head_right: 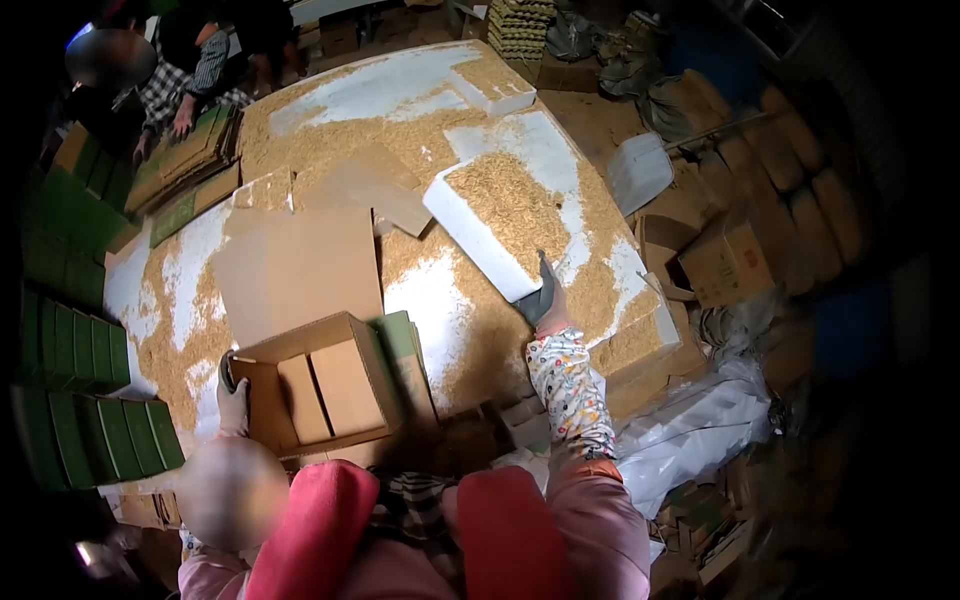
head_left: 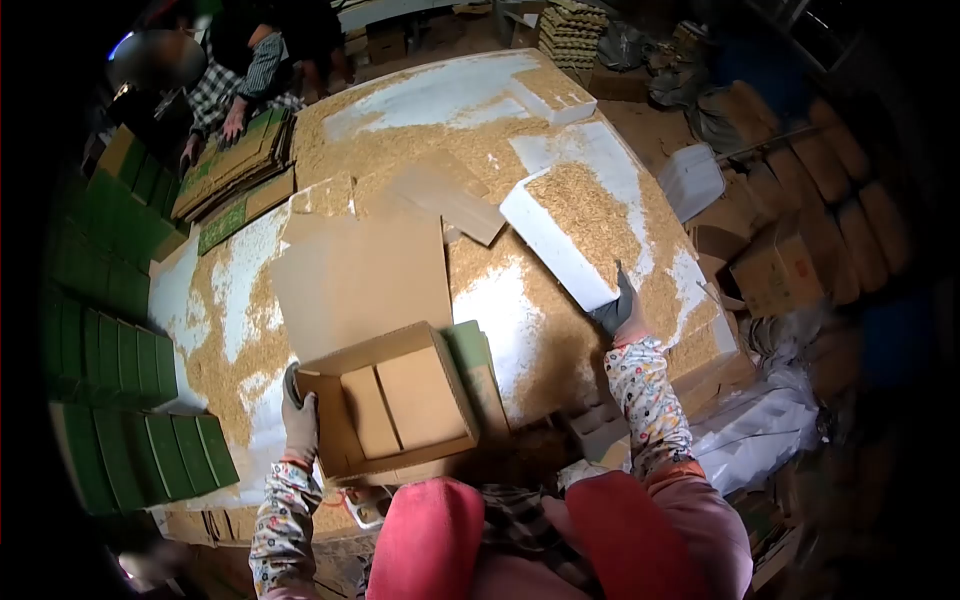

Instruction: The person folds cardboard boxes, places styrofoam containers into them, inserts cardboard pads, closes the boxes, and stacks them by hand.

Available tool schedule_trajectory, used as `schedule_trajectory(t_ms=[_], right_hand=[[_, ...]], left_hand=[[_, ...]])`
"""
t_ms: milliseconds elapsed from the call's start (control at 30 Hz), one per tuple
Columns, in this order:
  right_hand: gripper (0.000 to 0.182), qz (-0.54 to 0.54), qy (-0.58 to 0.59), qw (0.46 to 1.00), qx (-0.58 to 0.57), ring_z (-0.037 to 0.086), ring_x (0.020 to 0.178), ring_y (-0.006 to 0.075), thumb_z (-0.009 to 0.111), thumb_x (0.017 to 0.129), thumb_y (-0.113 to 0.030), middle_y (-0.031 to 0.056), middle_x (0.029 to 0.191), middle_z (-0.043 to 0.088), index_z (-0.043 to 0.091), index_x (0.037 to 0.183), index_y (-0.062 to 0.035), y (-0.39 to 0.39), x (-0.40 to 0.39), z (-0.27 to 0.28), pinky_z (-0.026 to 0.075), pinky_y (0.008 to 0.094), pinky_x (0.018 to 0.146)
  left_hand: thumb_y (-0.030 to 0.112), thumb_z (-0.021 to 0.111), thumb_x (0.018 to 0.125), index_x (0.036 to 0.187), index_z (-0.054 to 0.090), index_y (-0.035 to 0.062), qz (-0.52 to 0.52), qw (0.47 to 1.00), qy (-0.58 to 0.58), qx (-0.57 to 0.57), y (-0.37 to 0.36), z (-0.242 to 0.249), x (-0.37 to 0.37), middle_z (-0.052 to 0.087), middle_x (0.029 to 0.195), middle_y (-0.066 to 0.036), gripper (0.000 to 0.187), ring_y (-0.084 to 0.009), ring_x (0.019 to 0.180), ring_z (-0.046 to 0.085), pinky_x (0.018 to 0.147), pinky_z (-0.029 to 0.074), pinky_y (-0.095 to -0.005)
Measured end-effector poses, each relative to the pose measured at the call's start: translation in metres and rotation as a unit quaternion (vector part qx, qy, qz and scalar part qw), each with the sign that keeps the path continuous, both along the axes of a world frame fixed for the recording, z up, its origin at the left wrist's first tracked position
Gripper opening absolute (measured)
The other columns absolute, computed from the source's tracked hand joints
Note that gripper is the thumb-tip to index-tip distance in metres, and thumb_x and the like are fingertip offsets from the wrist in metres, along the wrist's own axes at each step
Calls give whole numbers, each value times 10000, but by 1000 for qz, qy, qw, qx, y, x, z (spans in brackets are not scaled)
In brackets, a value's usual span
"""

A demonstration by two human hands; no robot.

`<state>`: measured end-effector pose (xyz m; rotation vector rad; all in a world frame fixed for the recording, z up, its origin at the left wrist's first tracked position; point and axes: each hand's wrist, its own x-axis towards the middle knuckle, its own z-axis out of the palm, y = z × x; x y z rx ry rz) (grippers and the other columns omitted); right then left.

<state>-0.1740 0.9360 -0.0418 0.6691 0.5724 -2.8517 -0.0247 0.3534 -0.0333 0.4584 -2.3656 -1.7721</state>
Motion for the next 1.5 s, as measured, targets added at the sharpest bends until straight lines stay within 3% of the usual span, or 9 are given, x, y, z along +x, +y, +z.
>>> schedule_trajectory(t_ms=[167, 300, 367, 567, 667, 900, 1267, 1400, 1500], right_hand=[[431, 127, 71, 960, 239, 560, 1121, 289, 508, 958, -259, 133, 1249, 560, 444, 1328, -48, -62, 90, 88, 442, 414, 973], [405, 195, 465, 376, 777, 591, 1072, 201, 583, 909, -173, 115, 1184, 590, 488, 1267, -8, -79, 107, 130, 495, 286, 873], [406, 316, 105, 841, 427, 610, 1028, 177, 599, 899, -187, 95, 1136, 602, 498, 1241, 6, -152, 121, 186, 515, 274, 814], [360, 322, 44, 833, 447, 575, 982, 124, 585, 922, -223, 41, 1056, 598, 520, 1204, -9, -225, 138, 171, 469, 261, 816], [378, 308, 94, 787, 527, 581, 1012, 176, 632, 877, -157, 66, 1088, 602, 520, 1214, -29, -235, 158, 190, 472, 296, 841], [349, 237, -49, 854, 461, 590, 971, 126, 641, 881, -182, 40, 1040, 620, 555, 1180, -24, -220, 190, 227, 480, 264, 818], [618, 334, 36, 556, 760, 588, 1041, 339, 641, 768, -354, 247, 1084, 609, 492, 1204, 59, -262, 180, 64, 449, 381, 912], [481, 233, -10, 517, 824, 564, 1040, 375, 558, 833, -335, 233, 1070, 594, 506, 1168, 7, -287, 199, 78, 440, 446, 902], [470, 118, 29, 527, 841, 602, 921, 347, 546, 859, -356, 201, 953, 603, 510, 1159, 4, -303, 196, 77, 478, 437, 801]], left_hand=[[63, 545, 900, 1394, 350, 58, 26, 980, 15, 195, 31, 28, -27, 460, 1320, -106, 532, -190, 1163, 465, 964, 400, -287], [283, 555, 918, 1183, 531, 79, 41, 948, -39, 313, 42, 36, -49, 607, 1021, -51, 335, -142, 905, 565, 783, 469, -297], [426, 464, 945, 1204, 509, 82, 80, 930, -99, 344, 62, 78, -41, 574, 1122, -94, 433, -197, 1003, 545, 859, 447, -324], [383, 479, 959, 1307, 428, 18, -96, 932, 5, 349, 37, 37, -38, 512, 1279, -137, 506, -267, 1192, 466, 1015, 343, -337], [286, 479, 957, 1272, 439, -6, -171, 978, 88, -81, 25, 23, -31, 517, 1229, -211, 431, -338, 1186, 461, 1002, 357, -377], [305, 493, 936, 1200, 515, -25, -131, 988, 26, 76, 39, 23, -31, 570, 1161, -243, 423, -364, 1107, 537, 960, 411, -389], [456, 459, 962, 1145, 558, -18, -219, 900, -92, 367, -14, 45, -38, 586, 1037, -70, 518, -184, 907, 535, 859, 438, -316], [384, 606, 884, 1159, 508, -93, -45, 935, -133, -326, -92, -49, -119, 622, 1049, -158, 559, -272, 776, 628, 683, 535, -377], [360, 656, 855, 1187, 474, -72, -45, 964, -262, -1, -76, -43, -135, 622, 1048, -147, 574, -268, 781, 620, 678, 529, -385]])
